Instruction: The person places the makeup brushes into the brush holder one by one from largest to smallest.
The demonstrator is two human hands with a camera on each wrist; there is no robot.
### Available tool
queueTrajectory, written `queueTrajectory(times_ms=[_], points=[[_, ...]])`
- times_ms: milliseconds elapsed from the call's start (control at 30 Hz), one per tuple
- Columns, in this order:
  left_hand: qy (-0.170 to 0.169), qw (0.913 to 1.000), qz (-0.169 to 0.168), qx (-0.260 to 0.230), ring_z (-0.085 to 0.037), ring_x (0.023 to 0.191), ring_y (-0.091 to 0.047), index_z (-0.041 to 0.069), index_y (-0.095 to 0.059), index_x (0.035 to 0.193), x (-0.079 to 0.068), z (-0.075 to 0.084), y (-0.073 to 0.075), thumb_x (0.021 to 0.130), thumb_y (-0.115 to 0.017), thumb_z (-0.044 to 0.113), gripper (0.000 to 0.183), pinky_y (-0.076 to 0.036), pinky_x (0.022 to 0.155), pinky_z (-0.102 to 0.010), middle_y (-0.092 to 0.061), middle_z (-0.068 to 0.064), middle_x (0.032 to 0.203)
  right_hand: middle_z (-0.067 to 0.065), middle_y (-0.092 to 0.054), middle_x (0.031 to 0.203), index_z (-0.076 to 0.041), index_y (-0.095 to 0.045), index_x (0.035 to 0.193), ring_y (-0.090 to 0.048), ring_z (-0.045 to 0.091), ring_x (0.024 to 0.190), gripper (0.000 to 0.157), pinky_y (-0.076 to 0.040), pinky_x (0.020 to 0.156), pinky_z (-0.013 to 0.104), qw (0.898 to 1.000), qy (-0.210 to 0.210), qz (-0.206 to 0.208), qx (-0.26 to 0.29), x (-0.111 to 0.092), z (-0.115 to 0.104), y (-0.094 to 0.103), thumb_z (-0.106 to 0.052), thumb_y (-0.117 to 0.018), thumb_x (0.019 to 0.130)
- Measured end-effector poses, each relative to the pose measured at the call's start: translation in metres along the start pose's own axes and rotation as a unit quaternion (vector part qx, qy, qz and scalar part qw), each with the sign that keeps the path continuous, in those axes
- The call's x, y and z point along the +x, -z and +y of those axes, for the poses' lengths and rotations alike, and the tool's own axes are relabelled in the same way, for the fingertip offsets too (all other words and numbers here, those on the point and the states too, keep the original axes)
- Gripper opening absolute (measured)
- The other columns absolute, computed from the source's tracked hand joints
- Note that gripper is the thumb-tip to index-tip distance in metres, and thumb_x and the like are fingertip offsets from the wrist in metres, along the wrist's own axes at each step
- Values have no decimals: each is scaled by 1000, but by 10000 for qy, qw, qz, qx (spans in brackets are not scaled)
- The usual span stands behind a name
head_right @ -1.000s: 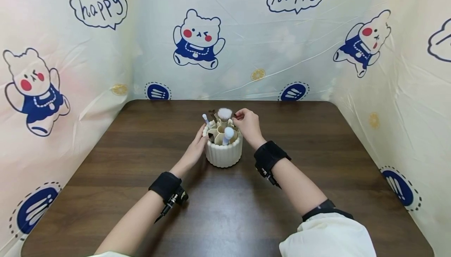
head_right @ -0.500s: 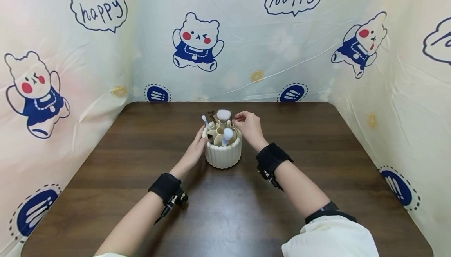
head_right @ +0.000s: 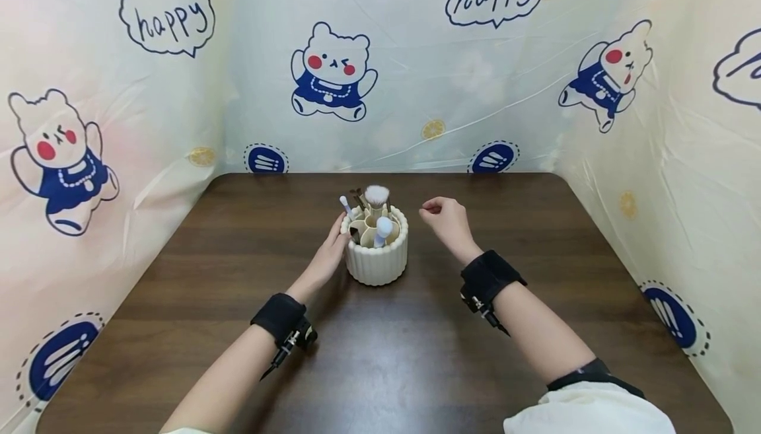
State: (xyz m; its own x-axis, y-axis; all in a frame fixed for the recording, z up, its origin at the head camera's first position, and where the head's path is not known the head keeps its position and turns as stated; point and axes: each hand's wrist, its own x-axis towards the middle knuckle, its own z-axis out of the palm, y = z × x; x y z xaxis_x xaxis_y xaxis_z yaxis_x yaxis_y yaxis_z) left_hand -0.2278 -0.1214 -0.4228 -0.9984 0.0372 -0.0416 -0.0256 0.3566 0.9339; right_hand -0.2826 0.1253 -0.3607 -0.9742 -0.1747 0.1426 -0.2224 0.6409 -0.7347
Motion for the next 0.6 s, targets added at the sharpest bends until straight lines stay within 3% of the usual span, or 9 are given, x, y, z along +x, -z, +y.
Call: queueTrajectory(times_ms=[600], points=[[61,10000,-28,-47,-32,147,-20,32,-6,154,2,-1,0,101,-30,41,60,-23,117,-54,-15,-8,161,28,-66,108,7,-65,112,-62,27,86,32,-45,68,25,9973,-517,-7,-515,-40,71,62,-18,-56,95]])
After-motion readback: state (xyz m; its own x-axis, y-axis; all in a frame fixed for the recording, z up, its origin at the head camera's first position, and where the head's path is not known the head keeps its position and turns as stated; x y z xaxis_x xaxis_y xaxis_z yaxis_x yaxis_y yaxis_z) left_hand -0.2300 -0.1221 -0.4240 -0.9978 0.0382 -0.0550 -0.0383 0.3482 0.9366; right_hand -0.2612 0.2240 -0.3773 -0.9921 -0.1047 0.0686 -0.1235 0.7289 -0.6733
